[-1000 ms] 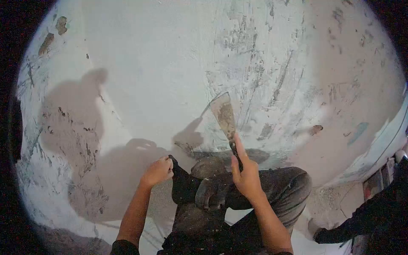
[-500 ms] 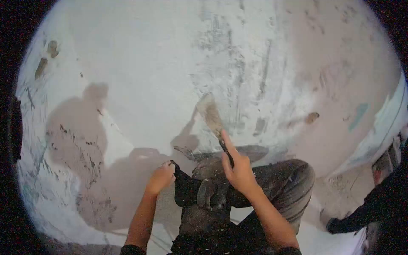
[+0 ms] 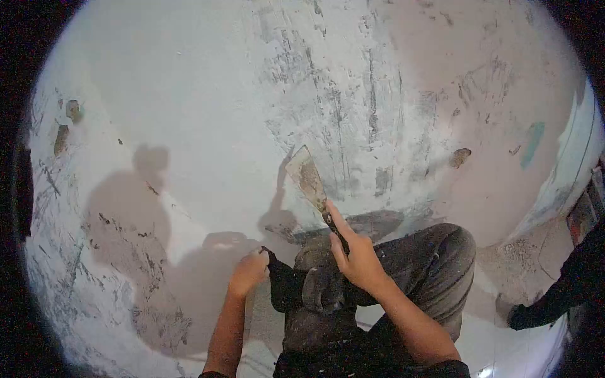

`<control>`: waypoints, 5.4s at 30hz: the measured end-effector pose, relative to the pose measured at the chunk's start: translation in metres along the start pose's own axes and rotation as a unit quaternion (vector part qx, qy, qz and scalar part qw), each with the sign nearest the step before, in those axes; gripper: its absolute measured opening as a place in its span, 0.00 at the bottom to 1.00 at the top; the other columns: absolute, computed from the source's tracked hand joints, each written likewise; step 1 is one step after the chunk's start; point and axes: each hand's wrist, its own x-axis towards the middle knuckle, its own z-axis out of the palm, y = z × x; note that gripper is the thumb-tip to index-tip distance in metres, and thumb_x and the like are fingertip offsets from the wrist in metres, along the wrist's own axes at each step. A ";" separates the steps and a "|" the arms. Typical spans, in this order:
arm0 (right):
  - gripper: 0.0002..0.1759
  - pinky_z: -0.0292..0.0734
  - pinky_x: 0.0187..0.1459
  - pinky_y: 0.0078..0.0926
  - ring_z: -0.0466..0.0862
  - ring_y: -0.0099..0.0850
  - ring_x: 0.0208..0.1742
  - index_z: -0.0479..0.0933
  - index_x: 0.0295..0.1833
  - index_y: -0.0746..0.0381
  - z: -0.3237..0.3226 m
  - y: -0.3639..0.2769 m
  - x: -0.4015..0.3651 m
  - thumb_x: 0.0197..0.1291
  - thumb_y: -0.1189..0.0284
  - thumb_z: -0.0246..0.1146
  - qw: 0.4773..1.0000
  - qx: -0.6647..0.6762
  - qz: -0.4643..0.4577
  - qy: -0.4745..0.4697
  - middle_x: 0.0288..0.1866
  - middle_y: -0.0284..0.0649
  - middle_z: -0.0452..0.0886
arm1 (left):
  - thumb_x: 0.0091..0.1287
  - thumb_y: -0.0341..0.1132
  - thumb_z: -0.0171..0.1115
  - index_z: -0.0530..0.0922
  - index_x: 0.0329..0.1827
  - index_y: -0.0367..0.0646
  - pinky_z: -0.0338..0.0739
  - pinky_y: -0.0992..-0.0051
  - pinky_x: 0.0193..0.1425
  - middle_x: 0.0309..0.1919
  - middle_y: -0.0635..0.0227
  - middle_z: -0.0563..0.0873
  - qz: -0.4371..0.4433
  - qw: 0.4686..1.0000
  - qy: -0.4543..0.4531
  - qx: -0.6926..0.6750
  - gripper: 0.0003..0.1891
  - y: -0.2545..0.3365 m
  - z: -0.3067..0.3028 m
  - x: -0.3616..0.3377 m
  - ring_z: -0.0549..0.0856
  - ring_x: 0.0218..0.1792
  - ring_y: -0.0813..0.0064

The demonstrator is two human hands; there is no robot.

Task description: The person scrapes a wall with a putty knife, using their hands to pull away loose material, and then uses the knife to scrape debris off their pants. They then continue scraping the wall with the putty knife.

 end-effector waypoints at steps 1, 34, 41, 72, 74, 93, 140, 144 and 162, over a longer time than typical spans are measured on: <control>0.37 0.66 0.28 0.25 0.67 0.26 0.21 0.51 0.80 0.50 0.004 0.001 0.004 0.69 0.78 0.54 1.000 0.003 -0.013 0.013 0.24 0.48 0.75 | 0.60 0.26 0.56 0.76 0.39 0.30 0.80 0.56 0.50 0.43 0.46 0.82 0.018 1.000 0.021 0.000 0.08 -0.001 0.003 -0.001 0.84 0.46 0.47; 0.34 0.73 0.55 0.32 0.82 0.51 0.57 0.52 0.79 0.59 -0.002 0.008 -0.030 0.69 0.78 0.52 0.999 0.002 0.041 -0.022 0.66 0.59 0.72 | 0.61 0.33 0.59 0.79 0.35 0.38 0.78 0.54 0.40 0.29 0.49 0.83 0.039 0.994 0.033 -0.099 0.07 -0.010 -0.009 0.003 0.84 0.35 0.47; 0.36 0.71 0.35 0.29 0.79 0.33 0.27 0.50 0.80 0.55 0.003 0.017 -0.031 0.70 0.77 0.54 0.999 -0.025 0.026 -0.008 0.37 0.56 0.83 | 0.54 0.30 0.63 0.79 0.31 0.40 0.79 0.56 0.37 0.28 0.50 0.84 0.059 0.997 0.025 -0.046 0.05 -0.013 -0.004 0.006 0.85 0.32 0.48; 0.35 0.77 0.43 0.36 0.84 0.41 0.36 0.46 0.80 0.62 0.007 0.009 -0.033 0.73 0.72 0.51 0.995 -0.094 0.026 -0.024 0.51 0.60 0.80 | 0.53 0.30 0.69 0.81 0.42 0.34 0.81 0.54 0.51 0.41 0.47 0.85 -0.025 0.994 -0.107 -0.030 0.14 0.009 -0.019 0.014 0.85 0.47 0.49; 0.35 0.77 0.49 0.39 0.86 0.46 0.43 0.45 0.80 0.61 0.005 0.000 -0.030 0.73 0.72 0.51 0.992 -0.040 0.106 -0.056 0.61 0.63 0.76 | 0.53 0.30 0.68 0.81 0.42 0.34 0.80 0.54 0.51 0.42 0.47 0.85 -0.015 0.995 -0.093 -0.033 0.14 0.007 -0.015 0.013 0.85 0.48 0.48; 0.35 0.73 0.57 0.39 0.84 0.47 0.51 0.47 0.80 0.58 0.008 0.010 -0.032 0.72 0.74 0.51 0.994 -0.004 0.104 -0.045 0.70 0.61 0.68 | 0.65 0.27 0.56 0.72 0.54 0.35 0.80 0.55 0.49 0.49 0.46 0.81 -0.120 0.970 0.127 -0.169 0.15 0.041 0.008 -0.041 0.83 0.45 0.43; 0.36 0.67 0.65 0.44 0.70 0.60 0.68 0.44 0.81 0.57 0.008 0.009 -0.032 0.71 0.75 0.51 0.998 -0.022 0.051 -0.039 0.71 0.63 0.65 | 0.58 0.24 0.60 0.77 0.65 0.53 0.77 0.59 0.60 0.62 0.61 0.75 -0.016 0.966 0.204 -0.155 0.28 0.033 -0.017 -0.056 0.80 0.57 0.55; 0.37 0.71 0.61 0.43 0.76 0.59 0.63 0.44 0.81 0.56 0.011 0.017 -0.031 0.72 0.75 0.51 0.997 -0.076 -0.014 -0.010 0.68 0.63 0.69 | 0.58 0.25 0.60 0.77 0.65 0.56 0.77 0.60 0.59 0.63 0.59 0.75 -0.036 0.969 0.145 -0.199 0.28 0.030 -0.018 -0.058 0.79 0.59 0.55; 0.36 0.68 0.65 0.42 0.70 0.56 0.70 0.45 0.81 0.56 0.011 0.015 -0.033 0.72 0.73 0.51 0.998 -0.051 0.010 -0.020 0.73 0.60 0.64 | 0.57 0.29 0.63 0.84 0.50 0.51 0.80 0.64 0.55 0.47 0.62 0.84 0.128 0.956 0.178 -0.194 0.16 -0.045 0.019 -0.050 0.84 0.46 0.59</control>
